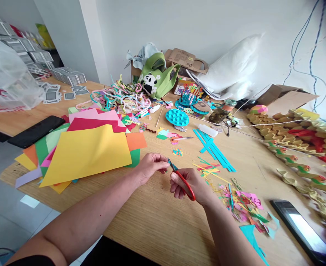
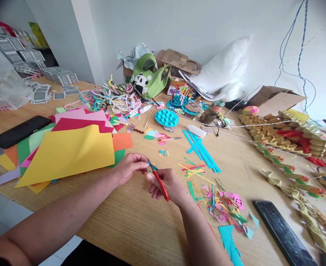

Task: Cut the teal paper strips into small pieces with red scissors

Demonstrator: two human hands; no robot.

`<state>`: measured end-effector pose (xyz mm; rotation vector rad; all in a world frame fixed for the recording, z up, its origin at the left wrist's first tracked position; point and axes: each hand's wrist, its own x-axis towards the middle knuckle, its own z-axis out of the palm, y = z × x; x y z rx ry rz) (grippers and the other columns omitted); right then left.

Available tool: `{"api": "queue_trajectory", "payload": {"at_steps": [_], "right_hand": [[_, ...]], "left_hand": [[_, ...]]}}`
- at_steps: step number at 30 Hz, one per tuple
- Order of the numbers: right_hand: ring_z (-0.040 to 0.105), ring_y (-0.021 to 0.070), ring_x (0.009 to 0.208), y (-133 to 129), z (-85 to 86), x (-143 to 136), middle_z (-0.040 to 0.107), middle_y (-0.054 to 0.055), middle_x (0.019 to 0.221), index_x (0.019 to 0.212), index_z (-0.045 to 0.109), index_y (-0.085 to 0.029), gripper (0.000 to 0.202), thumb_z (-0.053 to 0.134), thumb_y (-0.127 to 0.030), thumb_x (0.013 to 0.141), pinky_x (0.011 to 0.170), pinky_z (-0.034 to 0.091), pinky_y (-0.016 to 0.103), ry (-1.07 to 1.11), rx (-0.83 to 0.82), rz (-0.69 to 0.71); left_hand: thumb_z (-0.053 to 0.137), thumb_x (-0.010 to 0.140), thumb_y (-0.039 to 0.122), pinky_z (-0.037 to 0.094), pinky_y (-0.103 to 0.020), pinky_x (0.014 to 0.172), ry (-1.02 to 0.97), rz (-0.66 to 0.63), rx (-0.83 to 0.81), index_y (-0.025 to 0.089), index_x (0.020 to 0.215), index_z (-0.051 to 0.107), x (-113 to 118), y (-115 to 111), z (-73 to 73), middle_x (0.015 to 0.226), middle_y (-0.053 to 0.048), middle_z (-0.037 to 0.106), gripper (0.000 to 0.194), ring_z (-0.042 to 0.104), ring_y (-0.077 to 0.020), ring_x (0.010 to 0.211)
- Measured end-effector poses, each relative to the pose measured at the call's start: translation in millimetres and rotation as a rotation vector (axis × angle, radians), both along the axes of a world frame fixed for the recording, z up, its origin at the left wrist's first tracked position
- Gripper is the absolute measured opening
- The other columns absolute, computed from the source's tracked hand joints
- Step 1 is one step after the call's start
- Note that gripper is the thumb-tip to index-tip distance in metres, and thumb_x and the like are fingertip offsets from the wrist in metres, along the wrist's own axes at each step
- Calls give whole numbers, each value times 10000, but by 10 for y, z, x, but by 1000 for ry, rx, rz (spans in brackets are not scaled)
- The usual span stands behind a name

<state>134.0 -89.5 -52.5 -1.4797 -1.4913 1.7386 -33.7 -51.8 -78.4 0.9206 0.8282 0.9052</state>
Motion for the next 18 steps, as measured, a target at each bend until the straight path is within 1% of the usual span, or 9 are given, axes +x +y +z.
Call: {"api": "queue_trajectory", "payload": {"at_steps": [7,13,18], "right_hand": [[611,125,432,0,-5,9,649,42,553,652,571,-129,483,673,-600,674,403,470,201,-18,-8,5],[601,125,413,-7,-6,6,633,29,528,631,557,-139,494,673,-619,657,384,457,203,-29,-6,-6],[598,125,411,-11,16,-9,630,32,523,616,558,-138,505,671,-629,648,383,452,204,-30,-4,-10]], "left_hand": [[733,581,265,438,-256,594,8,-16,5,112,657,623,-3,0,-6,605,-4,592,203,549,-101,562],[739,563,257,435,-259,593,-14,-4,-30,110,657,623,-9,-5,30,616,-7,594,209,549,-99,558],[730,567,250,441,-258,600,-25,13,-37,109,662,626,-7,-6,24,632,-11,600,199,558,-102,569]]}}
